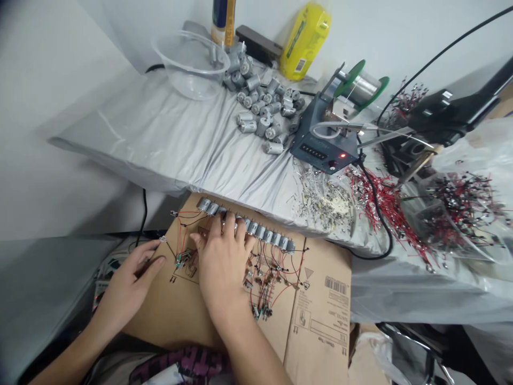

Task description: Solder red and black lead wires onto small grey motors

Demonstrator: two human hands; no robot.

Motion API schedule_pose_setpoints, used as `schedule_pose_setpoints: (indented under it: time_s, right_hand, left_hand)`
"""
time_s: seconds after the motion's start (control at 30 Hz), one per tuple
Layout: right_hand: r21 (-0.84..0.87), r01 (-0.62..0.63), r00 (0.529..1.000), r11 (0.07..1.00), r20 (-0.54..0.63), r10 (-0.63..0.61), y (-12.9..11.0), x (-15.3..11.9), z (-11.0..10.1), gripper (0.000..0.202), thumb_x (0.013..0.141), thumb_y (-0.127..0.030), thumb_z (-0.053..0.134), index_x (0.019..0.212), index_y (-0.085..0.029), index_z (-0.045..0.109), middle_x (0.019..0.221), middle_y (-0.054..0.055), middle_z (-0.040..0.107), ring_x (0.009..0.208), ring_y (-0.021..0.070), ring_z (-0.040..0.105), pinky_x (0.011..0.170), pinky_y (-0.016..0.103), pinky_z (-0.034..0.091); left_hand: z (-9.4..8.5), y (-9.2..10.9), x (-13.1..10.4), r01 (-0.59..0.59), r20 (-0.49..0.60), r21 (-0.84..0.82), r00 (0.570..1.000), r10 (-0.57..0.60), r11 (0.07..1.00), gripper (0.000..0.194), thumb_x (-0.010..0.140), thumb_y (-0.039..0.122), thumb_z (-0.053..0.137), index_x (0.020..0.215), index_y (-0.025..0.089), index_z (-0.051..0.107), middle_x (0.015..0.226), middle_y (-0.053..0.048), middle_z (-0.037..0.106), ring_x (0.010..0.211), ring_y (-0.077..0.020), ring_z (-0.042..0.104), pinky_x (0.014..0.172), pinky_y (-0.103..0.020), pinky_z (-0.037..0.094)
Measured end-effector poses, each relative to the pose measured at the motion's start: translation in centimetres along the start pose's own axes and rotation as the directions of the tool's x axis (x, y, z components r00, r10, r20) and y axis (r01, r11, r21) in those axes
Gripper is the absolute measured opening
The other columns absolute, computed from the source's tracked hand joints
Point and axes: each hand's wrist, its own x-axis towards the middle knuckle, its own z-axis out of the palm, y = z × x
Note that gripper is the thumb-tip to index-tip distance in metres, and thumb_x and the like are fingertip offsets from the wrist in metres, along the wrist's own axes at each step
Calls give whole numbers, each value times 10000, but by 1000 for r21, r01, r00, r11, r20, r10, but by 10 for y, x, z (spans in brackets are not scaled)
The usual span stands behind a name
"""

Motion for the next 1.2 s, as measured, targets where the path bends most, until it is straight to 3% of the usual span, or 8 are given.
schedule_pose_setpoints:
  time_s: [0.13,0.3,0.5,0.67,0.77,0.9,1.07,1.2]
  right_hand:
    - [21,41,999,999,-7,-41,-15,11,-1,699,1060,-638,543,1619,-221,498,1592,146,543,1376,416,490,1044,612,472]
    - [35,77,997,996,19,-77,-27,21,8,762,1073,-675,464,1626,-151,492,1598,171,535,1371,417,491,1058,607,466]
    - [37,72,997,997,24,-73,-30,20,10,786,1071,-681,463,1628,-127,487,1601,196,524,1370,420,489,1070,605,461]
    - [40,54,998,998,29,-55,-35,16,14,862,1055,-690,492,1646,-65,436,1558,239,546,1354,422,510,1062,602,481]
    - [44,46,998,998,33,-47,-37,13,20,908,1056,-695,486,1686,-57,346,1628,253,474,1420,442,461,1083,624,472]
    - [55,45,998,997,44,-48,-35,10,22,855,1077,-676,455,1697,-97,344,1679,237,422,1515,471,369,1136,701,418]
    - [66,55,997,996,44,-58,-13,-5,4,844,1035,-755,458,1679,-212,416,1681,182,446,1502,467,406,1134,705,435]
    - [12,-122,993,992,-1,122,35,-27,-8,855,1015,-789,436,1660,-228,451,1679,186,443,1429,487,466,1106,718,447]
  left_hand:
    - [0,3,-2,-6,5,-6,1000,6,1000,615,932,625,619,1395,221,616,1242,-136,735,1118,-341,747,936,-469,626]
    - [1,5,-3,-10,-9,-11,1000,10,1000,612,906,642,620,1349,220,636,1227,-134,741,1134,-359,742,955,-499,616]
    - [3,3,-1,5,-1,-27,1000,-5,1000,638,886,666,609,1346,224,617,1247,-139,740,1183,-371,731,967,-511,609]
    - [2,6,-1,-2,17,-24,1000,2,1000,605,900,648,603,1333,227,624,1213,-123,742,1107,-351,752,930,-493,612]
    - [2,6,0,-12,15,-22,1000,12,1000,607,898,645,601,1333,223,627,1210,-125,743,1133,-357,741,975,-514,596]
    - [3,4,0,-15,15,-24,1000,15,1000,638,896,657,599,1347,206,618,1222,-146,744,1138,-370,744,938,-510,618]
    - [3,-1,2,-12,19,-25,1000,12,1000,660,891,667,603,1365,209,602,1245,-148,748,1155,-370,744,993,-531,605]
    - [3,-5,4,-16,8,20,1000,16,1000,626,900,669,600,1353,237,618,1239,-122,755,1169,-366,743,1005,-526,604]
